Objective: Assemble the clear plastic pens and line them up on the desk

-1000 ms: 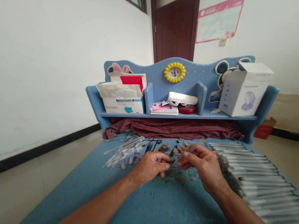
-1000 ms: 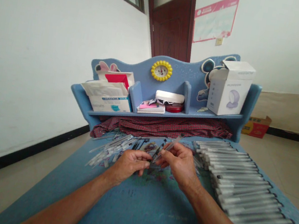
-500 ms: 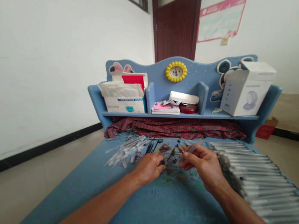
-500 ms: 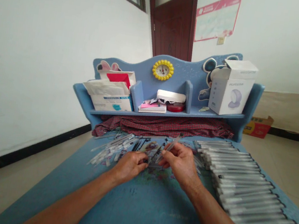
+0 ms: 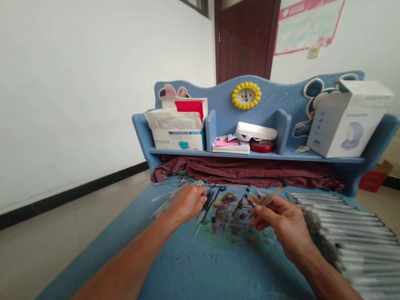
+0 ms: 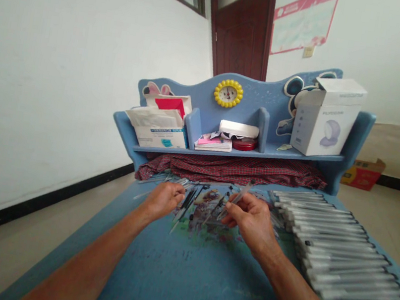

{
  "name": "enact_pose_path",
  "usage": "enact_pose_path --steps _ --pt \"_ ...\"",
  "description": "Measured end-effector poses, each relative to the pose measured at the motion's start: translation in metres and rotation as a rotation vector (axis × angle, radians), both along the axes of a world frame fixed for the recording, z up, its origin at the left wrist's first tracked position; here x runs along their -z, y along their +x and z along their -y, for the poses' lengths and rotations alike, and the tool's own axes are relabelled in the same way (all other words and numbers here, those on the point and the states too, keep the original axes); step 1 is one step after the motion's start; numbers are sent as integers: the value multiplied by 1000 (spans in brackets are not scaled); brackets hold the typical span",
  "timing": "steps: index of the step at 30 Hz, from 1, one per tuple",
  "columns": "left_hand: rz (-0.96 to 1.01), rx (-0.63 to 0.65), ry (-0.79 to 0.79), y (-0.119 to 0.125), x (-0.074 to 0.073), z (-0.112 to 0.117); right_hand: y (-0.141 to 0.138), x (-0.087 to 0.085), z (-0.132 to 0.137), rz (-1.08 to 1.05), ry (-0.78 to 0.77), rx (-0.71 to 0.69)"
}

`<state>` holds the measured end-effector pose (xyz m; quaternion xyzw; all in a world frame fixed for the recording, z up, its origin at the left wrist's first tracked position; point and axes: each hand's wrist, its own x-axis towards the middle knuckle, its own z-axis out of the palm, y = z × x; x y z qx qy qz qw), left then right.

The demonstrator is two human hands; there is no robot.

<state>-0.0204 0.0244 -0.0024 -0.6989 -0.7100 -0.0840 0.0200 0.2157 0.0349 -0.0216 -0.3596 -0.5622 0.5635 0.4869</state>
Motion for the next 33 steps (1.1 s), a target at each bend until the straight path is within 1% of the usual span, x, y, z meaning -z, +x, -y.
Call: enact_pose_path --steps 3,8,11,14,17,21,26,30,32,33 --pt "-53 -49 -53 -11 -9 1 0 1 0 19 5 -1" --pt "-118 -78 -195 -19 -16 3 0 4 0 44 11 -16" --pt "-150 -121 -242 -24 -19 5 0 6 0 66 15 -18" --pt "-167 -172 -275 -26 -18 5 -1 7 1 88 16 -35" --pt "-167 -211 -298 -24 -13 3 -1 7 1 86 12 -38" --pt "-131 -228 -293 -23 -7 0 -1 7 1 92 25 -43" --pt "-22 -219 -212 -28 -6 -2 -2 6 1 86 20 -54" --pt "123 -131 -131 -22 -9 0 -2 4 2 73 25 -81" --pt "309 -60 -122 -14 -9 2 -2 3 3 61 28 -95" --pt "475 -18 -126 -10 -9 3 -2 2 4 55 31 -100"
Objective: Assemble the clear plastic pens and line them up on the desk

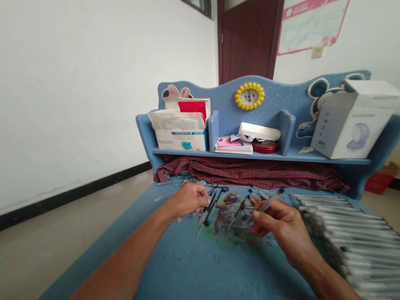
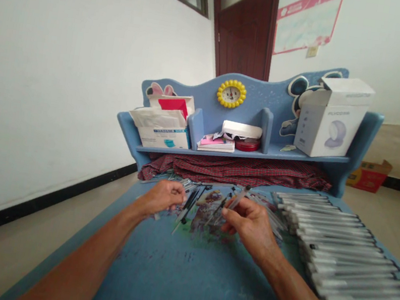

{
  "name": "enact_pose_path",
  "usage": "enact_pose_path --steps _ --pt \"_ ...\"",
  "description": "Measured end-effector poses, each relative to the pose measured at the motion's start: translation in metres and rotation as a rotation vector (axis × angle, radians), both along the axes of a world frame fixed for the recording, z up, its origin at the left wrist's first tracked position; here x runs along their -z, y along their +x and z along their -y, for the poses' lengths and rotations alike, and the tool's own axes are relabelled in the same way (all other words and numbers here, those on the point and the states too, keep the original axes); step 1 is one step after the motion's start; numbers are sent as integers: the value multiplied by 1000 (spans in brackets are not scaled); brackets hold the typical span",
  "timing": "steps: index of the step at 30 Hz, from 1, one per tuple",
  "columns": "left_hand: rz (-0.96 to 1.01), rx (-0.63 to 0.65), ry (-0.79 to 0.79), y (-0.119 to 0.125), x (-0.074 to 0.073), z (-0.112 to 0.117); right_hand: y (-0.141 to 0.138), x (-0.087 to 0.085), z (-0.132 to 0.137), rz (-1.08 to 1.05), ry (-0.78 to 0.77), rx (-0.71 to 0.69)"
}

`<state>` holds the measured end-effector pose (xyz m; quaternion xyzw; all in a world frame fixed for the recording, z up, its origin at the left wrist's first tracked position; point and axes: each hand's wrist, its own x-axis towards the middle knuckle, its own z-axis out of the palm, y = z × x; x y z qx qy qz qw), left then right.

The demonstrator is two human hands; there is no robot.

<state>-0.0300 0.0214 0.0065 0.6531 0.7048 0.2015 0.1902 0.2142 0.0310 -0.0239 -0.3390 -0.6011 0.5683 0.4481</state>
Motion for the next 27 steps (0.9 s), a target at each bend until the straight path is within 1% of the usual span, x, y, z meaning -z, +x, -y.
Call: enact_pose_path --steps 2,3,5,7,12,15,20,27 --pt "316 75 -7 10 2 3 0 -1 1 -19 7 -7" --pt "430 115 -12 15 3 4 1 -2 1 -34 11 -10" --pt "534 181 -27 23 6 7 1 -3 2 -78 8 -12" --pt "535 213 -35 31 7 10 2 -4 2 -138 -11 -2" --pt "424 248 2 48 7 17 3 -6 0 -253 -32 49" --pt "391 274 9 56 6 20 2 -6 -1 -249 -33 75" --pt "375 273 15 60 4 22 1 -3 -1 -216 -33 77" --pt "454 281 23 62 7 23 -1 -1 0 -199 -51 43"
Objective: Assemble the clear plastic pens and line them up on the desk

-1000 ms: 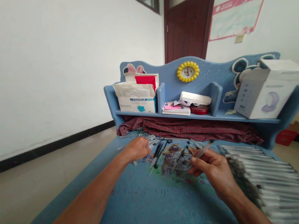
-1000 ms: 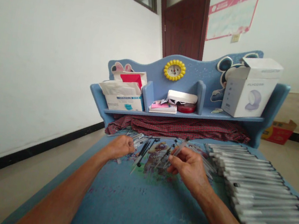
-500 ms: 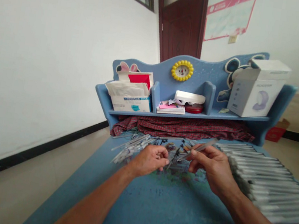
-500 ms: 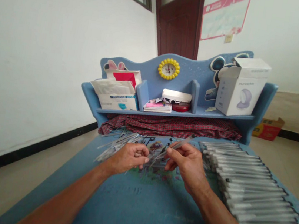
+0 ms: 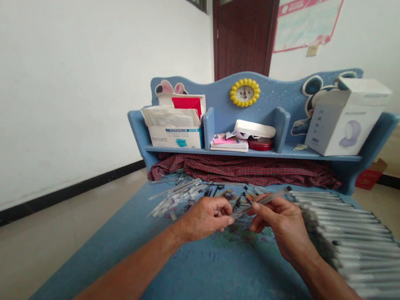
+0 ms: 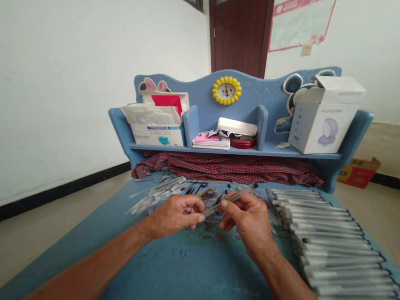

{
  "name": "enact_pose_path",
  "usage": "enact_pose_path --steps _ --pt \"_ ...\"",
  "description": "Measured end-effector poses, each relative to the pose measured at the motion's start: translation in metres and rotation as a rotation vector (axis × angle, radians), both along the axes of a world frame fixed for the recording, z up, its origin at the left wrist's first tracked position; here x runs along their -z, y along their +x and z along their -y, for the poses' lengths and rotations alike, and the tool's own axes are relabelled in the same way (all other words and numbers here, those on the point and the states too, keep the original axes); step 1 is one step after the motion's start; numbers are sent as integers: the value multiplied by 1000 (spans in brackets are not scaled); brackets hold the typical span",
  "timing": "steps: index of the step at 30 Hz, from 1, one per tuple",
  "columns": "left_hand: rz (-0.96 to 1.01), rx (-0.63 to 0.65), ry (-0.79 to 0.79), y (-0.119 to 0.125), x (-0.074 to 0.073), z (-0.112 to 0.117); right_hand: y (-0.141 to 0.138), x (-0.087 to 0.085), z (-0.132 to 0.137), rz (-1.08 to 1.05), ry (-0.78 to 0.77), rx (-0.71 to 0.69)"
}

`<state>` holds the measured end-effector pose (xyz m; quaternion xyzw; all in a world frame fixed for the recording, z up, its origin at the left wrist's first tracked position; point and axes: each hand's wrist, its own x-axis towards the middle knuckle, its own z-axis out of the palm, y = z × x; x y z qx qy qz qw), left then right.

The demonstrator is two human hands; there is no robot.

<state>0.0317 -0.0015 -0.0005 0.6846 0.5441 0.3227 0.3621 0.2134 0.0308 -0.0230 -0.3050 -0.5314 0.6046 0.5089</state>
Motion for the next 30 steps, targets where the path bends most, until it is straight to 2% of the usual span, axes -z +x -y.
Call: enact_pose_path --steps 8,14,24,30 --pt "144 9 -102 -7 10 -6 -1 0 3 -25 -49 -70" --pt "206 77 -158 -2 7 -2 2 -2 2 -56 -66 -125" --pt "294 16 -94 3 11 2 -2 3 3 -203 -97 -165" --pt "262 41 -48 4 5 5 -4 3 6 -242 -120 -192"
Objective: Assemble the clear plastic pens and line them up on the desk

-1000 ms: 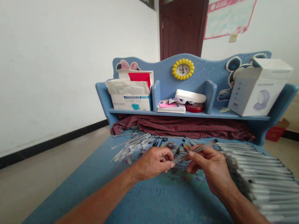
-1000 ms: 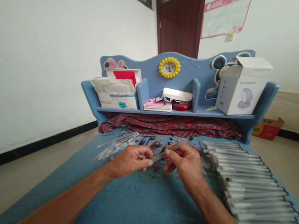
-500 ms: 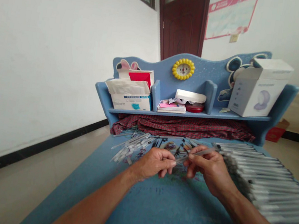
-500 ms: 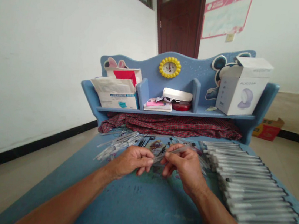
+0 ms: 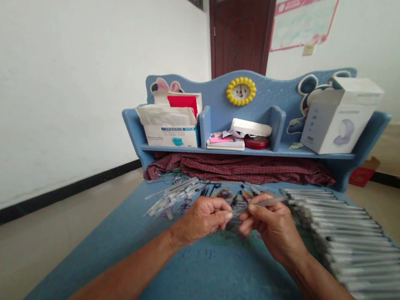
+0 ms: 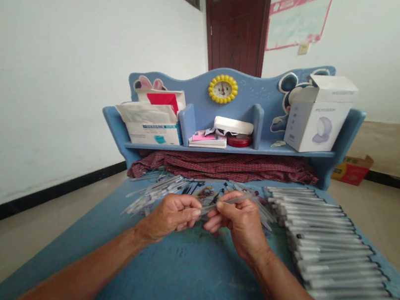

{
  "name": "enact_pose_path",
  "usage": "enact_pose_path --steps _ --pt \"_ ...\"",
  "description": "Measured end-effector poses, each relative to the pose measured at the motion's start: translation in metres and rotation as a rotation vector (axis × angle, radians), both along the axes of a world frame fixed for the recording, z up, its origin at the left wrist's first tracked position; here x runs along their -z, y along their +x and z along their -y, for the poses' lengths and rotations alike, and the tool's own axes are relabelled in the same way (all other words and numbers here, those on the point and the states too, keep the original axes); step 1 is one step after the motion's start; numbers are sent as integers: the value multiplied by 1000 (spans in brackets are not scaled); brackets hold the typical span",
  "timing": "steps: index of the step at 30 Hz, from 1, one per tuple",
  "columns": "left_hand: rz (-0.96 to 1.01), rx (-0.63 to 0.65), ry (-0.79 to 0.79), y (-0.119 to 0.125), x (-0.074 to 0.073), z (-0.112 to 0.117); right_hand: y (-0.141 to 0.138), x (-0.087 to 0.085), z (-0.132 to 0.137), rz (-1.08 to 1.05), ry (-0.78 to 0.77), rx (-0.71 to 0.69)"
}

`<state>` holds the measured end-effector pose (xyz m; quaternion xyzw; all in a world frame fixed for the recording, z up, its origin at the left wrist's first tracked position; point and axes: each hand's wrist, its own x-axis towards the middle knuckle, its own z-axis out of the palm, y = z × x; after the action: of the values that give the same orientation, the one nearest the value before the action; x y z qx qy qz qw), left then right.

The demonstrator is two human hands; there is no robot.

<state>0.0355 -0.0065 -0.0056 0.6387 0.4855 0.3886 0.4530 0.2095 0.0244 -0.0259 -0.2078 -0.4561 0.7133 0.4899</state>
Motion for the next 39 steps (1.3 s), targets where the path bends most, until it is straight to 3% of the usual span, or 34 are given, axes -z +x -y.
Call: enact_pose_path --steps 7,11,13,16,18,21,26,31,36,39 --pt "-37 -3 -4 -1 -6 -2 -3 -2 1 54 29 4" --pt "-66 -77 -3 -3 -13 -4 -7 2 -1 365 113 31" --pt "-129 -133 17 -6 -18 -6 -6 4 -2 601 346 175" --pt "-228 -207 51 -7 -21 -10 -2 2 -4 930 844 495" --pt "-262 -198 50 -6 -21 -11 2 -1 -5 1138 1070 556" --pt "-289 -142 28 -1 -20 -10 5 -4 -4 1385 1220 514" --pt "-303 -45 -12 -1 -21 -7 9 -15 -3 1535 1291 417" --pt "-338 -34 40 -7 -25 -11 26 -49 6 1670 1255 389" --pt "-464 -102 61 -9 -22 -16 69 -81 26 1883 1125 291" --pt "-549 -78 65 -11 -19 -18 108 -79 35 2025 991 236"
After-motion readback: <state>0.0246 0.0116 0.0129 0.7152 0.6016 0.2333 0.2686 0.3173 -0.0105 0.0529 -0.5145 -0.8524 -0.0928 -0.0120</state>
